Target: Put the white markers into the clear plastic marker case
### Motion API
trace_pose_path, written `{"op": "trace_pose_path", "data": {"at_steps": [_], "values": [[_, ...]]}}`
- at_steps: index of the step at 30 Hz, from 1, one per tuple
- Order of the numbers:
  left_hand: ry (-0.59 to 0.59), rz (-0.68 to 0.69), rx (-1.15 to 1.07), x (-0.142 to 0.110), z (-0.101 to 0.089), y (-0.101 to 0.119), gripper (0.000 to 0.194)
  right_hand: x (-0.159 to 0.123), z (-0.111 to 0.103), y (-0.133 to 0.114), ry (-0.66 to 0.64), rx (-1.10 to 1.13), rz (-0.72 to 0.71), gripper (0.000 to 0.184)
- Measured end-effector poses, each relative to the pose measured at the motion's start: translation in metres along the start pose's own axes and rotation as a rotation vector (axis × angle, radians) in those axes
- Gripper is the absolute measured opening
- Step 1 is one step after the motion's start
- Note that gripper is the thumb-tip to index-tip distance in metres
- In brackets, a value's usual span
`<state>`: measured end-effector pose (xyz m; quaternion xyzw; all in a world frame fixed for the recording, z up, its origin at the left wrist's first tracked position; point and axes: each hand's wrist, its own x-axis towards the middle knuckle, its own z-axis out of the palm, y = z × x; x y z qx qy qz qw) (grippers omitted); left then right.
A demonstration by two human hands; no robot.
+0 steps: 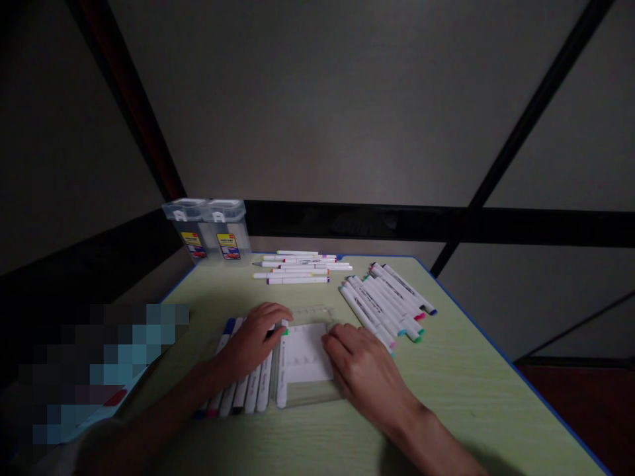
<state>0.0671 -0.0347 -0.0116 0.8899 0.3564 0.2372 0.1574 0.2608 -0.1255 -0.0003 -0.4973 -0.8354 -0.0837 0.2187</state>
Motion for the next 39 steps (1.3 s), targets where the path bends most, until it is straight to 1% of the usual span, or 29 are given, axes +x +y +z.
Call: {"op": "trace_pose_path", "data": {"at_steps": [2,5,8,11,16,21,25,30,34,39], "values": [[-0.005,0.026,0.028,-0.001,0.0,0.0,0.019,0.0,0.0,-0.009,-0.018,0.007,-0.054,0.027],[-0.047,0.057,0.09,-0.001,-0.001,0.001,0.023,-0.001,0.003,-0.02,-0.055,0.012,-0.125,0.031],[-0.093,0.057,0.137,-0.002,-0.003,0.002,0.027,-0.001,0.006,-0.029,-0.076,0.025,-0.184,0.032],[-0.099,0.063,0.161,-0.002,-0.002,0.001,0.029,-0.002,0.008,-0.035,-0.102,0.039,-0.219,0.032],[-0.087,0.07,0.179,0.0,0.001,-0.005,0.031,-0.001,0.011,-0.035,-0.15,0.042,-0.2,0.026],[-0.051,0.04,0.201,0.001,0.003,-0.008,0.036,0.0,0.013,-0.035,-0.172,0.053,-0.175,0.021],[0.008,0.004,0.302,0.004,0.005,-0.01,0.038,0.002,0.013,-0.035,-0.208,0.044,-0.155,0.021],[0.047,-0.087,0.449,0.009,0.01,-0.013,0.044,0.003,0.013,-0.033,-0.229,0.044,-0.127,0.019],[0.013,-0.108,0.475,0.013,0.012,-0.015,0.048,0.004,0.014,-0.031,-0.237,0.062,-0.115,0.02],[-0.049,-0.054,0.417,0.017,0.013,-0.024,0.051,0.005,0.014,-0.031,-0.239,0.05,-0.113,0.019]]}}
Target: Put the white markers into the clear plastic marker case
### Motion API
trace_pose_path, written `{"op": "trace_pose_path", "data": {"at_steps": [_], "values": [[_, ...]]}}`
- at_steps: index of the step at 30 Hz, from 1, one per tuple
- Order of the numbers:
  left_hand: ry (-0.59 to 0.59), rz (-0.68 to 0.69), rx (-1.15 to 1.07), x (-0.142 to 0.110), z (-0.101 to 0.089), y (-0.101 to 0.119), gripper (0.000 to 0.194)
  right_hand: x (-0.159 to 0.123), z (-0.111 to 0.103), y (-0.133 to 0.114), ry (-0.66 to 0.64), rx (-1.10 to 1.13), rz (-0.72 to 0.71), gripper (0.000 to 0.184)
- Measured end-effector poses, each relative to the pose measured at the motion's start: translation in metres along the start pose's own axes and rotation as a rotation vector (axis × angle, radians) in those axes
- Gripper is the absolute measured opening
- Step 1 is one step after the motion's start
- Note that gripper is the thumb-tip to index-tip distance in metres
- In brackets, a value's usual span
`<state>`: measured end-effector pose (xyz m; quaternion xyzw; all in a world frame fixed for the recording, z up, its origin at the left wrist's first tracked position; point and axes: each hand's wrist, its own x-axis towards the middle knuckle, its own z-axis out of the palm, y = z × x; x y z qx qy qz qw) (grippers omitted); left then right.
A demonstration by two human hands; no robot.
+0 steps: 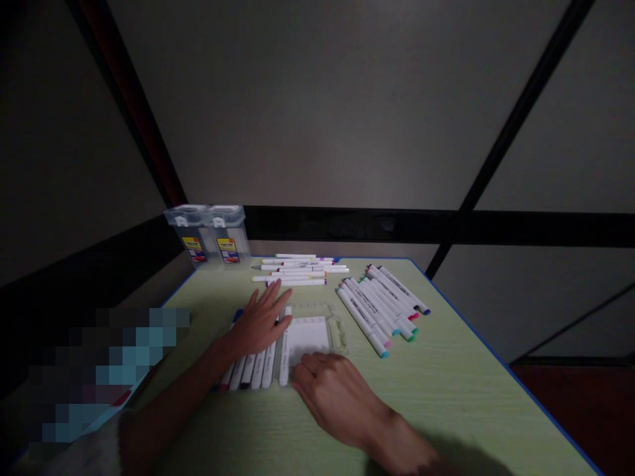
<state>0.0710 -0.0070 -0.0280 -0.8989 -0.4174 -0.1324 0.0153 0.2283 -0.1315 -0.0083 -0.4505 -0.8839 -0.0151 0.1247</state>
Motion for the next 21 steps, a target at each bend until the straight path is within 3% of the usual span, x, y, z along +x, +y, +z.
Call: {"op": "trace_pose_path", "data": {"at_steps": [6,9,14,21], "values": [[0.066,-0.005,-0.143,0.01,0.006,-0.014,0.043,-0.001,0.0,0.0,0.014,-0.003,-0.006,0.02],[0.118,-0.007,-0.088,0.013,0.006,-0.017,0.04,-0.001,0.001,0.001,0.026,0.001,-0.01,0.021],[0.052,-0.036,0.053,0.013,0.006,-0.017,0.043,0.0,0.001,0.002,0.009,0.002,0.0,0.021],[0.03,-0.057,0.049,0.011,0.004,-0.016,0.041,-0.001,0.0,0.001,-0.019,-0.011,0.013,0.019]]}}
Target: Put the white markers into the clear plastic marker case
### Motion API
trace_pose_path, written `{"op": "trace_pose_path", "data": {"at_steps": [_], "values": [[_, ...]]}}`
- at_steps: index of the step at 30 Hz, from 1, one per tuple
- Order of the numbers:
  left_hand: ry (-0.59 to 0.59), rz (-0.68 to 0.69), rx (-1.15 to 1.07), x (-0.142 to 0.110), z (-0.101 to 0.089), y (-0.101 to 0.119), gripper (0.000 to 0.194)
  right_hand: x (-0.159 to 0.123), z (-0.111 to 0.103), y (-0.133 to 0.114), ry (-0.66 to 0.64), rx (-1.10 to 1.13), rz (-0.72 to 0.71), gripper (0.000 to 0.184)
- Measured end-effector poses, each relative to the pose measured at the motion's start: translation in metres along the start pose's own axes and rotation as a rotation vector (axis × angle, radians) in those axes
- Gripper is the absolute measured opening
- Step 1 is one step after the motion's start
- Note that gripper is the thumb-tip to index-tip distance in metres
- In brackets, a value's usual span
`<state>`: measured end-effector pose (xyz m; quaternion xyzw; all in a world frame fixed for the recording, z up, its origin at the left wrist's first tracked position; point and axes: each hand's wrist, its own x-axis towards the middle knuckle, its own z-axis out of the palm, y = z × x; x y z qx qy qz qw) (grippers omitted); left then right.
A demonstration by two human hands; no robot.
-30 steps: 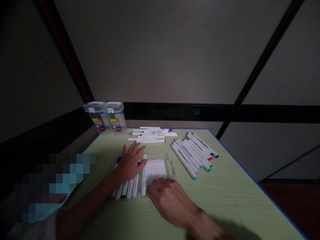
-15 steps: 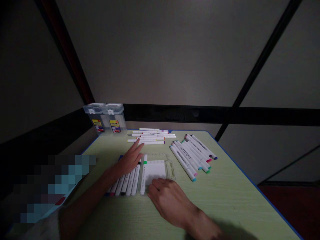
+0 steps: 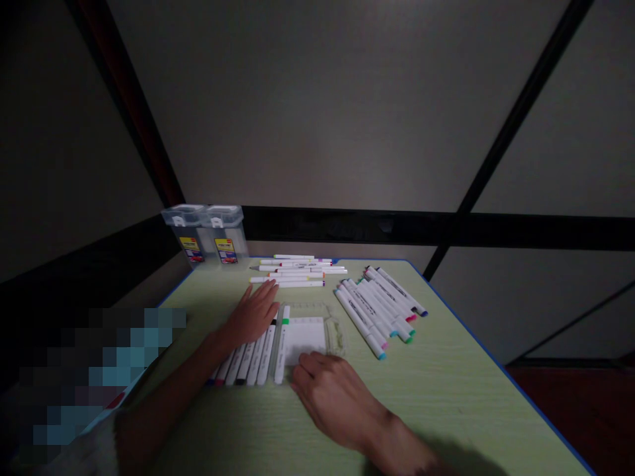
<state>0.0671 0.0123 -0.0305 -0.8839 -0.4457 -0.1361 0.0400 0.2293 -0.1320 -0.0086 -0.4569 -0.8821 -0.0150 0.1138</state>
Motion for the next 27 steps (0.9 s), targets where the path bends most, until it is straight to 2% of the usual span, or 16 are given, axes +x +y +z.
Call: {"op": "trace_pose_path", "data": {"at_steps": [6,18,27], "values": [[0.047,0.009,-0.013,0.001,-0.003,0.001,0.035,-0.001,-0.001,0.0,0.002,0.011,-0.004,0.02],[-0.026,0.062,-0.167,0.002,-0.011,0.004,0.022,0.001,0.0,0.001,0.009,0.01,-0.02,0.021],[0.042,0.059,-0.216,0.002,-0.005,0.0,0.018,0.0,-0.002,0.001,0.007,0.017,-0.007,0.021]]}}
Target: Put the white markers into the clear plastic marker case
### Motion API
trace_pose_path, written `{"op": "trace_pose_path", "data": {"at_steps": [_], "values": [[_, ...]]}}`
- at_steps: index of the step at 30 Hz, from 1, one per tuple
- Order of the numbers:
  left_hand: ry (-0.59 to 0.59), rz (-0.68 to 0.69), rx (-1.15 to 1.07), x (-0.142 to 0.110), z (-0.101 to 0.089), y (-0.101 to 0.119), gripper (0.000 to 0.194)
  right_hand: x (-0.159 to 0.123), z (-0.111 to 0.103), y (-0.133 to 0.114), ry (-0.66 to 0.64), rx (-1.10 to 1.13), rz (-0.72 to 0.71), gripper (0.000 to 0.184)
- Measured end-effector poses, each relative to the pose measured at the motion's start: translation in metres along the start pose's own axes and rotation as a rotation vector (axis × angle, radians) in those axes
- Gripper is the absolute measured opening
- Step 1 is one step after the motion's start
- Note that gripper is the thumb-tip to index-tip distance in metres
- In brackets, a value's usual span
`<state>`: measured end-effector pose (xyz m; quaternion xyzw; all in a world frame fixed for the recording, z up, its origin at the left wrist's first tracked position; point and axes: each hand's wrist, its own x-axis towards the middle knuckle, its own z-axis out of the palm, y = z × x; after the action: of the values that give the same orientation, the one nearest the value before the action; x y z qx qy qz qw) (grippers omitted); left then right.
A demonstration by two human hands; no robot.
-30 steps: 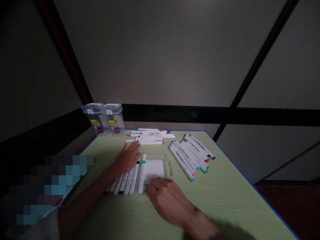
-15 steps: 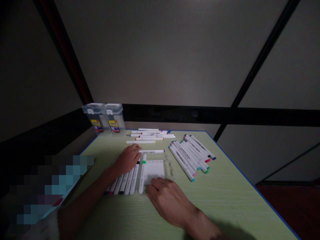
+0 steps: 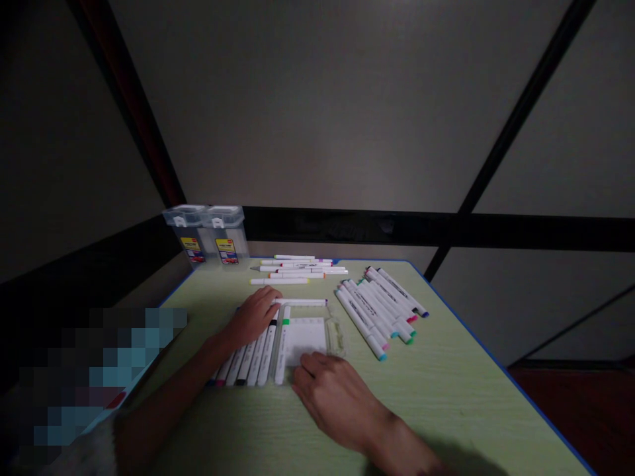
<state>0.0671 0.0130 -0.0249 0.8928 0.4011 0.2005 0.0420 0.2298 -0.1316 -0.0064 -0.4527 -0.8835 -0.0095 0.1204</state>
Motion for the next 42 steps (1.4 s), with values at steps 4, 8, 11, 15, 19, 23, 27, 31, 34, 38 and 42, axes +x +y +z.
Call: {"op": "trace_pose_path", "data": {"at_steps": [4,8,11,15,19,23,27,31,34,38,42], "values": [[0.011,-0.004,-0.014,0.0,0.001,-0.001,0.019,0.0,0.0,0.0,0.001,0.002,0.004,0.019],[0.006,-0.029,-0.027,0.001,0.004,-0.005,0.024,0.0,-0.001,0.0,-0.018,-0.008,0.007,0.019],[-0.01,-0.035,-0.04,0.003,0.005,-0.007,0.026,0.0,-0.001,0.0,-0.033,-0.008,-0.003,0.019],[-0.024,-0.041,-0.059,0.004,0.004,-0.007,0.025,-0.001,-0.002,0.0,-0.045,0.007,-0.007,0.019],[-0.046,-0.07,-0.049,0.004,0.002,-0.006,0.021,-0.001,-0.002,0.0,-0.056,0.012,-0.006,0.017],[-0.033,-0.087,-0.041,0.003,0.001,-0.005,0.021,0.0,-0.002,-0.001,-0.061,0.014,-0.007,0.018],[-0.03,-0.108,-0.057,0.003,-0.001,-0.006,0.018,0.0,-0.002,0.0,-0.064,0.02,-0.006,0.019],[0.008,-0.126,-0.084,0.003,-0.002,-0.006,0.013,-0.001,-0.002,0.0,-0.069,0.015,-0.008,0.018],[0.033,-0.096,-0.095,0.002,-0.002,-0.004,0.01,-0.001,-0.002,0.0,-0.056,0.023,-0.007,0.019],[0.033,-0.006,-0.126,0.0,-0.004,0.0,0.013,-0.001,-0.003,-0.001,-0.055,0.02,-0.007,0.017],[0.066,-0.004,-0.194,-0.002,-0.008,0.004,0.014,0.0,-0.005,0.0,-0.07,0.018,0.003,0.018]]}}
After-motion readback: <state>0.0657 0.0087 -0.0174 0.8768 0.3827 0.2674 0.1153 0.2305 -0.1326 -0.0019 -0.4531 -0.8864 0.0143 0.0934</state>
